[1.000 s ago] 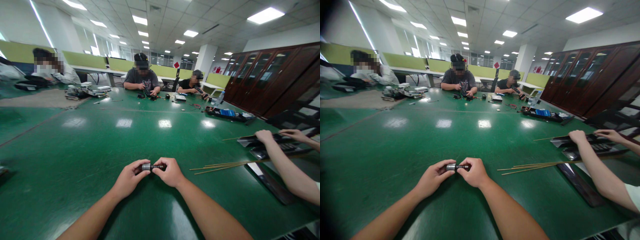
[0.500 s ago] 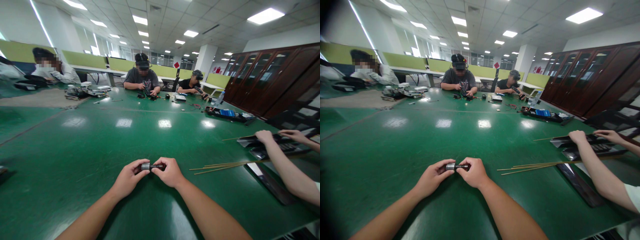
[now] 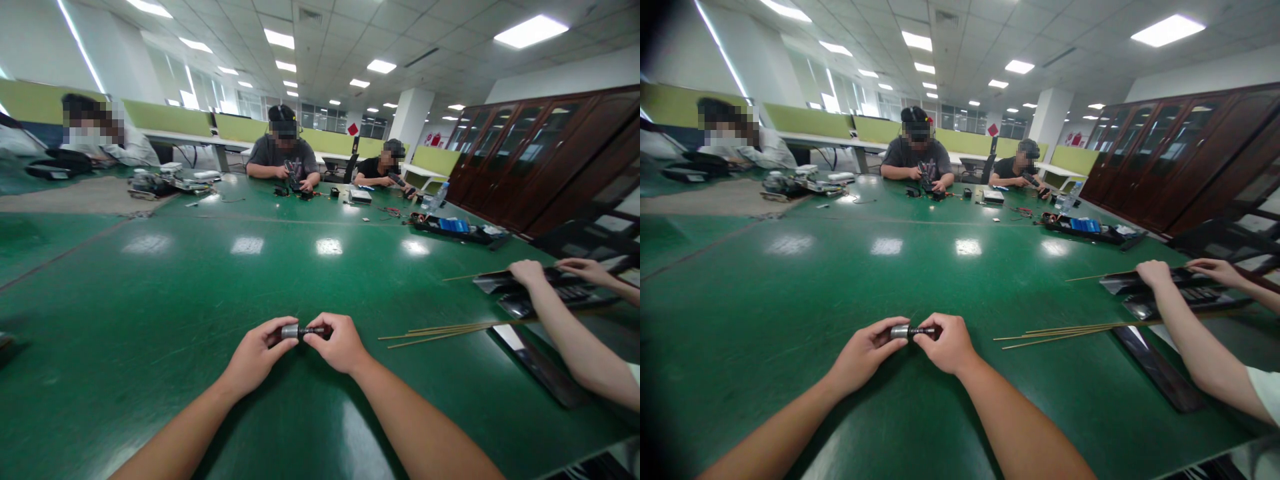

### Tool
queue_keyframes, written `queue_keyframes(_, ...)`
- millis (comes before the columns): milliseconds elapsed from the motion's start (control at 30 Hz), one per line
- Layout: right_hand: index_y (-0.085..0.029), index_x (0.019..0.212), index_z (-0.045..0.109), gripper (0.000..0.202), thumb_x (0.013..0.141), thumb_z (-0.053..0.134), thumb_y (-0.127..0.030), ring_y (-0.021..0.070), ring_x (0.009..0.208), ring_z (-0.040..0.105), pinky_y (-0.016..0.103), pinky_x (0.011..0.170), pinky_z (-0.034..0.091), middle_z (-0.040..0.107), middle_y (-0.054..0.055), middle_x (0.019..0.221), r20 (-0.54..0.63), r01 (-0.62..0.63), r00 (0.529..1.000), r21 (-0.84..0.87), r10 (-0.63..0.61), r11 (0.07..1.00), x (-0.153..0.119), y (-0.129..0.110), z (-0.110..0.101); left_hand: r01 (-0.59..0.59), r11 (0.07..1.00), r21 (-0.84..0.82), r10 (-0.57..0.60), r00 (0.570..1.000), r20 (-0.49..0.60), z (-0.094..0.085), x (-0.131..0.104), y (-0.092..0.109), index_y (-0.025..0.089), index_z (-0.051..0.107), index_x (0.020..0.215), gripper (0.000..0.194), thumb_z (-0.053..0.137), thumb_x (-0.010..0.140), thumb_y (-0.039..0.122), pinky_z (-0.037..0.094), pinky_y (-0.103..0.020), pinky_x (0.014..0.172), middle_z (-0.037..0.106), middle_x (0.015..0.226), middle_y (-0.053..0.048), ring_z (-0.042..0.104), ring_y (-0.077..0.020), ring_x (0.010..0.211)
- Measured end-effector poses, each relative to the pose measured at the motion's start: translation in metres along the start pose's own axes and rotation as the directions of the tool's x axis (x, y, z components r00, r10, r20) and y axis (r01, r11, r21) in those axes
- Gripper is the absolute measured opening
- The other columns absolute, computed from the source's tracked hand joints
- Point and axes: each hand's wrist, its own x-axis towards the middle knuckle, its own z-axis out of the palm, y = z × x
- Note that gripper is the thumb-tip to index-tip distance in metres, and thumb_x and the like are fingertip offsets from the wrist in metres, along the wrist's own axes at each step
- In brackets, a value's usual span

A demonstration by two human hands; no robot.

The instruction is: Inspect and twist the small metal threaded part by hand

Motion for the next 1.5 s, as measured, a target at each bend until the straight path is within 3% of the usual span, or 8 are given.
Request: queue_keyframes(1500, -0.018, 0.085, 0.073, 0.011, 0.079, 0.072, -0.027, 0.0138, 0.062, 0.058, 0.024, 0.06, 0.043, 0.068, 0.001, 0.07, -0.01, -0.006, 1.0, 0.048, 0.007, 0.999, 0.0, -0.004, -0.003, 0.007, 0.999, -0.041, -0.008, 1.0, -0.025, -0.002, 0.001, 0.013, 0.021, 0.06, 0.124, 0.042, 0.065, 0.088, 0.041, 0.049, -0.035, 0.1, 0.067, 0.118, -0.007, 0.064, -0.0219, 0.108)
